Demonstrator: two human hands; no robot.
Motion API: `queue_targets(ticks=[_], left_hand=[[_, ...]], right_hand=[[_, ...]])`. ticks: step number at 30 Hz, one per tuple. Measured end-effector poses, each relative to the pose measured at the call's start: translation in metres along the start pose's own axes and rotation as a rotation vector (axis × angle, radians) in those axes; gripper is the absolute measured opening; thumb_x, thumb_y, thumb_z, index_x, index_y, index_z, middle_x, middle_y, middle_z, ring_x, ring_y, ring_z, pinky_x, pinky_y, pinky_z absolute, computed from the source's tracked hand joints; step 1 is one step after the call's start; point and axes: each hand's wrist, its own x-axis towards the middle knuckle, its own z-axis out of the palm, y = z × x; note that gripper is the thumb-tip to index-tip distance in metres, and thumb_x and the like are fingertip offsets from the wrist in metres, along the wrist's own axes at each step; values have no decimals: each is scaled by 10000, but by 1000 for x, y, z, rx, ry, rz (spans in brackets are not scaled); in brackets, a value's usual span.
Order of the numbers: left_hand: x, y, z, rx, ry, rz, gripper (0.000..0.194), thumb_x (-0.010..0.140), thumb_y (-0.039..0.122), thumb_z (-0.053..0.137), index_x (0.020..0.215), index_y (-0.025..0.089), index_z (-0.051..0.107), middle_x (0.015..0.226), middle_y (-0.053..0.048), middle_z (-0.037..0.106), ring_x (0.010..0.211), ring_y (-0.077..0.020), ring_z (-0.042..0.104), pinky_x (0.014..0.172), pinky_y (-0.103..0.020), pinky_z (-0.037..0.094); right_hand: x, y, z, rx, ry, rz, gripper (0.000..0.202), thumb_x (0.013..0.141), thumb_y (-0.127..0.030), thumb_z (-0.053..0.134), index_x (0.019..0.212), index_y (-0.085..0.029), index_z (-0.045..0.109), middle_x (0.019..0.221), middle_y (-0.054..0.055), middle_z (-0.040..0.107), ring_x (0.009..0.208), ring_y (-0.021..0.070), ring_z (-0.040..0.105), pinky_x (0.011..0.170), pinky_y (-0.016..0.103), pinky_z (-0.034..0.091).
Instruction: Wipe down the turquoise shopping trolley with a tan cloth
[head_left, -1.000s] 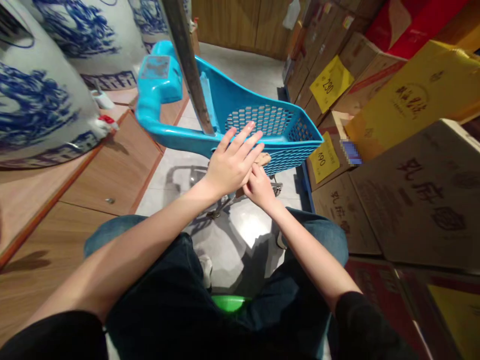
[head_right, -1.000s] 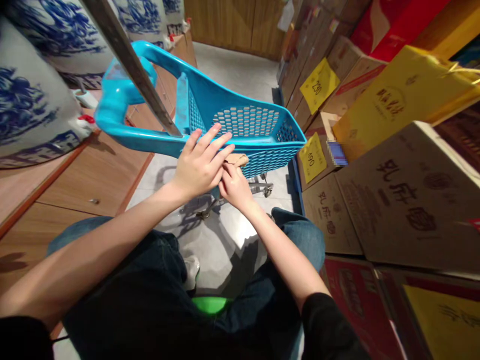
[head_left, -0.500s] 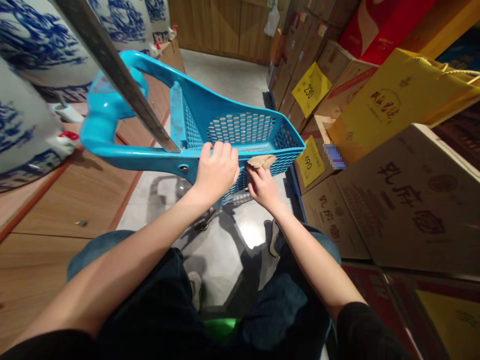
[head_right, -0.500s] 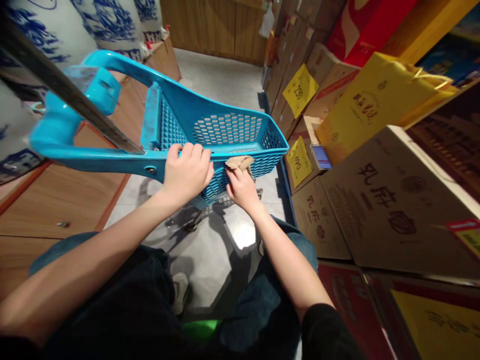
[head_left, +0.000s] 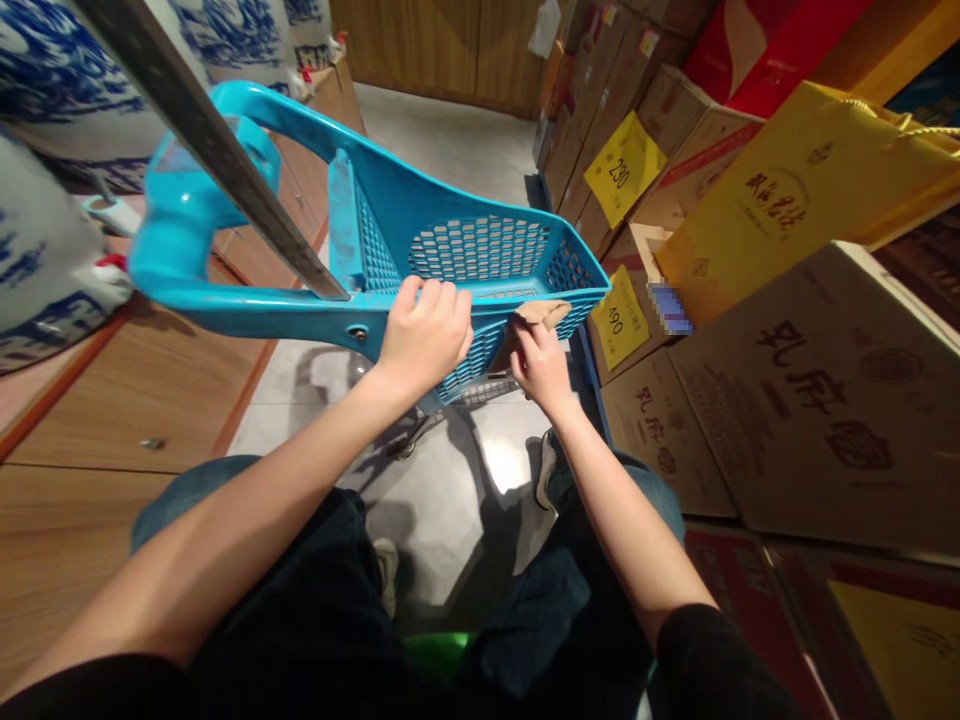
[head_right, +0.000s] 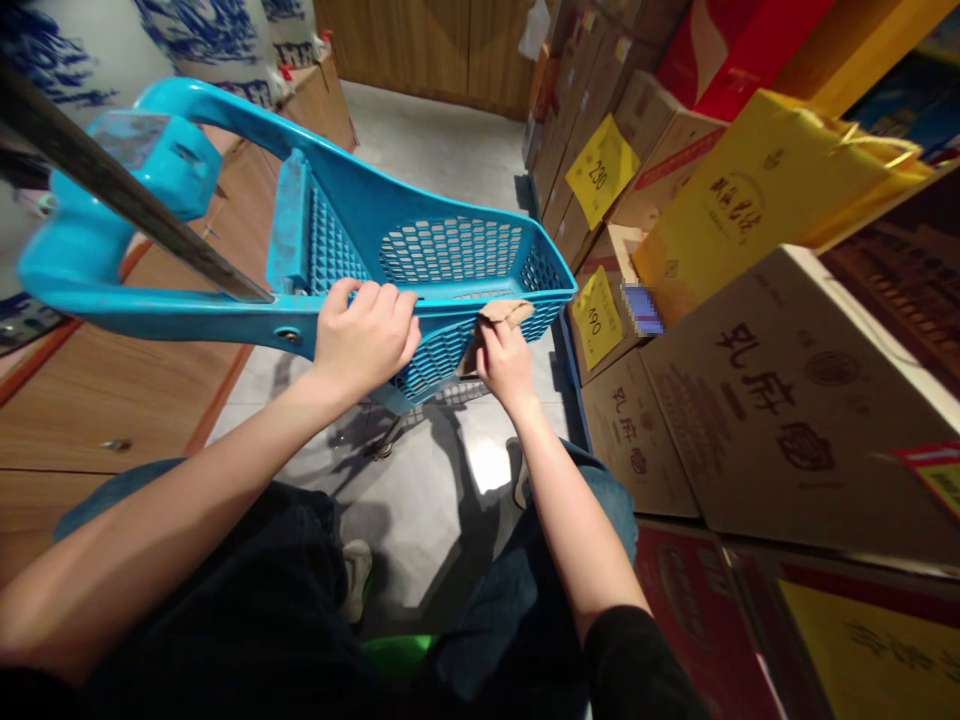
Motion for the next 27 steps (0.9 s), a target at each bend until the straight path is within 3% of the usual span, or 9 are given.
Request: queue_targets(ticks=[3,6,11,14,18,20,22,25,27], left_hand=[[-1,-1,0,4,0,-2,238,959,177,499,1009,155,731,919,-164,702,966,-357,647,964,-595,498],[-1,-1,0,-25,-13,-16,235,963,182,500,1018,153,727,945,-164,705,992,-353,647,988,-593,493],[-1,-1,-1,-45,-20,-28,235,964,191,492,1016,148,717,958,-167,702,1005,-349,644,1002,-590,486],[-2,-2,-2,-60,-21,-33,252,954,194,493,1026,146,729,957,-172,707,1004,-361,641,1000,-613,480],[-2,-2,-3,-56,-39,-45,283,946,196,481,1032,155,747,944,-170,710,999,-371,641,993,-626,476],[-2,-2,-4,-69,-40,-52,283,944,195,482,1029,167,750,938,-163,710,992,-365,642,988,-617,477],[-2,-2,-5,-94,-32,-58,278,939,191,489,1029,179,752,932,-155,710,986,-361,642,988,-615,477],[-1,-2,-7,-114,-35,-71,264,931,191,499,1017,181,748,927,-156,709,989,-364,644,989,-621,479],[-1,-3,-7,-115,-50,-87,250,923,199,508,1001,180,745,932,-161,710,995,-367,647,987,-622,484]], right_hand=[[5,22,-3,44,153,152,475,912,-138,495,1344,-161,690,1371,198,657,1260,341,623,1148,553,543],[5,26,0,110,228,226,473,891,-138,489,1321,-173,683,1350,195,637,1319,332,599,1179,567,520],[-4,1,7,170,150,100,503,899,-164,513,1386,-176,638,1421,202,619,1381,328,583,1185,545,520],[-5,13,3,183,131,57,498,901,-180,511,1381,-194,641,1402,182,645,1352,316,604,1192,536,514],[4,53,-4,186,328,314,506,864,-178,483,1345,-164,642,1365,196,622,1354,327,583,1225,595,462],[6,57,-4,197,383,393,515,852,-186,482,1342,-153,635,1379,205,600,1377,331,563,1228,609,452],[4,46,-2,220,360,361,492,865,-200,493,1332,-163,641,1393,205,597,1391,330,554,1223,600,459],[-1,21,0,260,245,202,467,897,-209,511,1342,-190,650,1424,196,606,1414,325,554,1219,577,473],[-2,18,-1,264,209,144,457,902,-199,507,1332,-195,660,1410,188,623,1401,323,569,1218,573,476]])
